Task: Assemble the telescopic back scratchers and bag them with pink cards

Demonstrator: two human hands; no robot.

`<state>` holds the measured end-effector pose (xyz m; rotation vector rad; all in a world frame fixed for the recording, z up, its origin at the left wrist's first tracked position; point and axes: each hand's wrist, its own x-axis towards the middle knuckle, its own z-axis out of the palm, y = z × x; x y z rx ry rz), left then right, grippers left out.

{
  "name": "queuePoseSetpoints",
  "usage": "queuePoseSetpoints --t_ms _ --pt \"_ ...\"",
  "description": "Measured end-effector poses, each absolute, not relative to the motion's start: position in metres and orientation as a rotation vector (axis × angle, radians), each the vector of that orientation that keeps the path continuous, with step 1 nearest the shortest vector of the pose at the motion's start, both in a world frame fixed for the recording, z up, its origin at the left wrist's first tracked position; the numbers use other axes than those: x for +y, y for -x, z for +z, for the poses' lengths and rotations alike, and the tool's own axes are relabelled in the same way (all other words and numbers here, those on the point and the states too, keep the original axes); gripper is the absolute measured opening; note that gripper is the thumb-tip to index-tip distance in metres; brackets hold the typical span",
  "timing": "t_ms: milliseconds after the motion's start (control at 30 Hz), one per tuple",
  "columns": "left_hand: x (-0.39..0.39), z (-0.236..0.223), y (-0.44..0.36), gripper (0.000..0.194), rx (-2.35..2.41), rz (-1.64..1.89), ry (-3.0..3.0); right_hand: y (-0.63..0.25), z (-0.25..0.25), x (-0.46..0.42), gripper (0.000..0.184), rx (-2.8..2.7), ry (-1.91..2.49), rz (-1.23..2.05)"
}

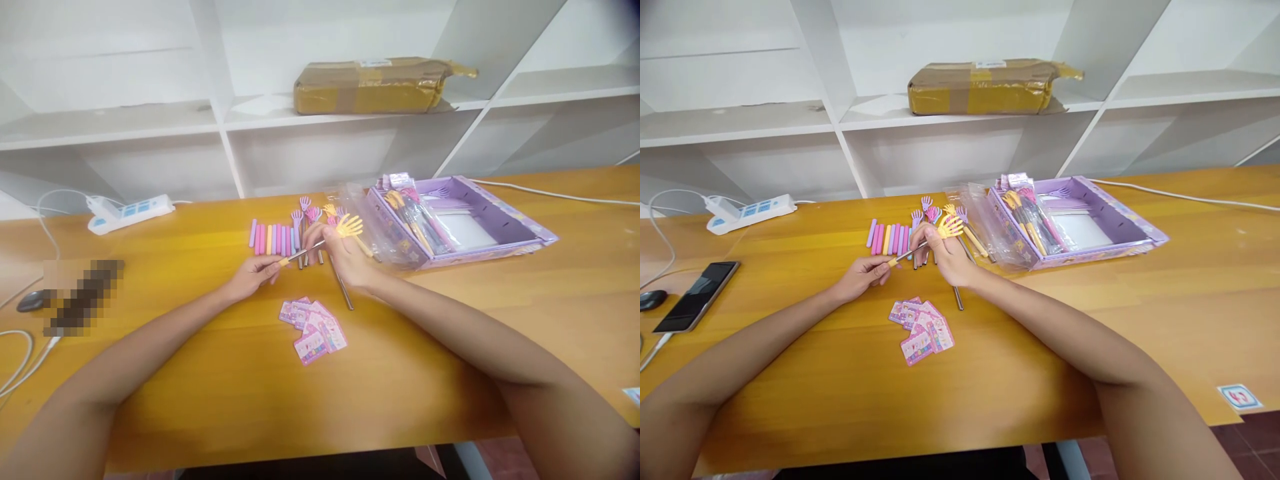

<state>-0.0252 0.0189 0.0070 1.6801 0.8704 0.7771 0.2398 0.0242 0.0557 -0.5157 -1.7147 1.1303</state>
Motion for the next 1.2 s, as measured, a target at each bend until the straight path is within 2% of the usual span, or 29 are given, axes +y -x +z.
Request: queuePoseSetpoints --t_ms 500,700,933,1100,1200 --pt "0.021 0.012 0.023 0.055 0.809 0.731 -1.838 -0.217 0.010 0.019 0.059 -1.772 0.427 1.252" --pt "0.022 0.012 0.023 0.056 0.816 0.732 -1.819 -0.213 0.006 0.020 0.055 -1.730 0.409 1.262" --pt "0.020 0.016 0.022 0.058 0.813 0.741 -1.829 -0.210 0.009 0.018 0.060 -1.728 0.453 1.229" --pt "0.017 0.011 0.021 0.053 0.822 0.649 -1.724 -0.212 0.019 0.022 0.064 -1.643 0.603 1.075" --pt "0.017 0.006 0.024 0.069 0.813 0.596 -1.639 -0.212 0.020 0.028 0.067 -1.559 0.671 1.119"
